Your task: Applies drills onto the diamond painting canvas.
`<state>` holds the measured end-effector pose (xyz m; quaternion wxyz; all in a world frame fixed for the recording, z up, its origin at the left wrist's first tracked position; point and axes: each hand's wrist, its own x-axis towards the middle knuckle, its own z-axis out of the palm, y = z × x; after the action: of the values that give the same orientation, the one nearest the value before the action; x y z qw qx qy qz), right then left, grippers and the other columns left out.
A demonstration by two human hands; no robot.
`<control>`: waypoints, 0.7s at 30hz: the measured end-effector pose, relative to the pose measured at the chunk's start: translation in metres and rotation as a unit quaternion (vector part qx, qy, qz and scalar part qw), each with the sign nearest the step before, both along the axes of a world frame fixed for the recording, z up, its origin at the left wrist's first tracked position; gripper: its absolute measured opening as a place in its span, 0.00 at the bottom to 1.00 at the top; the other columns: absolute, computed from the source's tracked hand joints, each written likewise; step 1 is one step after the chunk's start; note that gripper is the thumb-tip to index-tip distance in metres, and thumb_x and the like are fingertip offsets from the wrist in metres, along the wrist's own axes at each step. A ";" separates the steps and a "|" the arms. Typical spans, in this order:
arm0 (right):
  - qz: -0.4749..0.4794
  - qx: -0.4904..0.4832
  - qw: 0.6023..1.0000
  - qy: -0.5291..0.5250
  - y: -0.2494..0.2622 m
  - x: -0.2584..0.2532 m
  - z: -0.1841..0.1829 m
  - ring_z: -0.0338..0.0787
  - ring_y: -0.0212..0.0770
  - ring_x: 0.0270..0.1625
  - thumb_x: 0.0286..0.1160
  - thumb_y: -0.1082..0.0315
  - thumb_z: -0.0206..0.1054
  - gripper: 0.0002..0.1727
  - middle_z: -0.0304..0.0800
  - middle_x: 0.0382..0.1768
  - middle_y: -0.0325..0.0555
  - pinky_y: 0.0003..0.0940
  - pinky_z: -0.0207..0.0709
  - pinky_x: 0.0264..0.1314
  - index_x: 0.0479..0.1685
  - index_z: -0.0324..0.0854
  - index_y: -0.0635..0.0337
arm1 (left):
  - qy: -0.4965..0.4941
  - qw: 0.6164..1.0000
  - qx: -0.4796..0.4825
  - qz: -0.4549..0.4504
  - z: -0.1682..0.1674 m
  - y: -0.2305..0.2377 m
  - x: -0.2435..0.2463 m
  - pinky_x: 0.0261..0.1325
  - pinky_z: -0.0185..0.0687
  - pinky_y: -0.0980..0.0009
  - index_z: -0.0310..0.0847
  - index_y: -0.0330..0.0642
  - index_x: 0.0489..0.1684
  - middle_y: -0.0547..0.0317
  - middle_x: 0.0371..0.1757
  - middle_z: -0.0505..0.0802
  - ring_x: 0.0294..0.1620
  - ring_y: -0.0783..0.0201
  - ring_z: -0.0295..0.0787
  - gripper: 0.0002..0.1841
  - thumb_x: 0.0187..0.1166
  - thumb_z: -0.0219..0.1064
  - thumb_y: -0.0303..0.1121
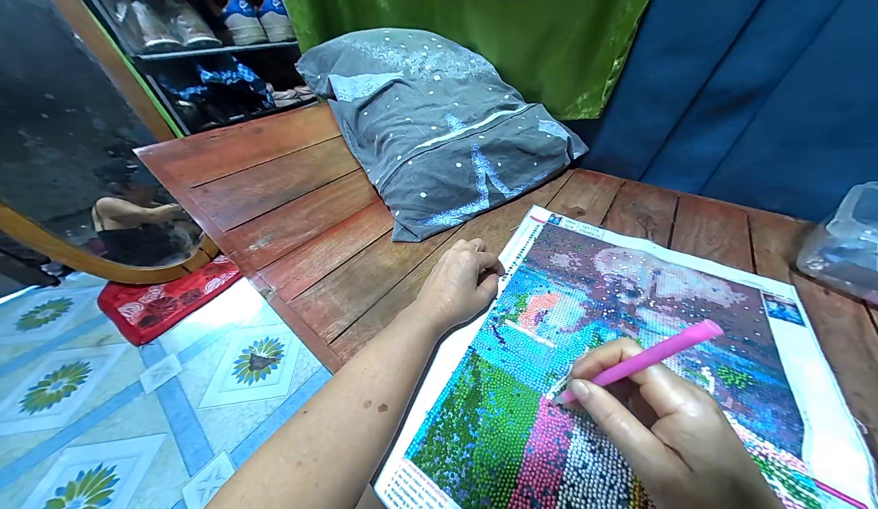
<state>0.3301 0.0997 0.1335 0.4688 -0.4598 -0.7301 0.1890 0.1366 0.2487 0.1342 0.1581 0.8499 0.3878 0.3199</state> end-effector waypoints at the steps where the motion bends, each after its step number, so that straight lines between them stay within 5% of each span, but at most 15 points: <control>1: -0.001 0.001 1.000 0.001 0.000 0.000 0.000 0.85 0.17 0.35 0.79 0.66 0.59 0.09 0.87 0.33 0.36 0.11 0.81 0.40 0.40 0.81 0.61 | 0.000 1.000 0.001 -0.001 0.000 0.000 0.000 0.52 0.78 0.56 0.93 0.32 0.39 0.46 0.38 0.88 0.46 0.50 0.84 0.09 0.75 0.65 0.22; 21: 0.027 0.032 0.998 -0.039 0.001 -0.003 -0.004 0.83 0.20 0.33 0.80 0.67 0.58 0.09 0.87 0.32 0.42 0.10 0.77 0.39 0.40 0.81 0.63 | 0.001 1.000 0.002 -0.002 0.000 0.001 0.000 0.53 0.78 0.55 0.93 0.33 0.39 0.46 0.39 0.89 0.47 0.50 0.85 0.08 0.75 0.65 0.22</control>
<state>0.3275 0.1012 0.1293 0.4493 -0.4319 -0.7656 0.1595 0.1365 0.2493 0.1338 0.1564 0.8513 0.3854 0.3198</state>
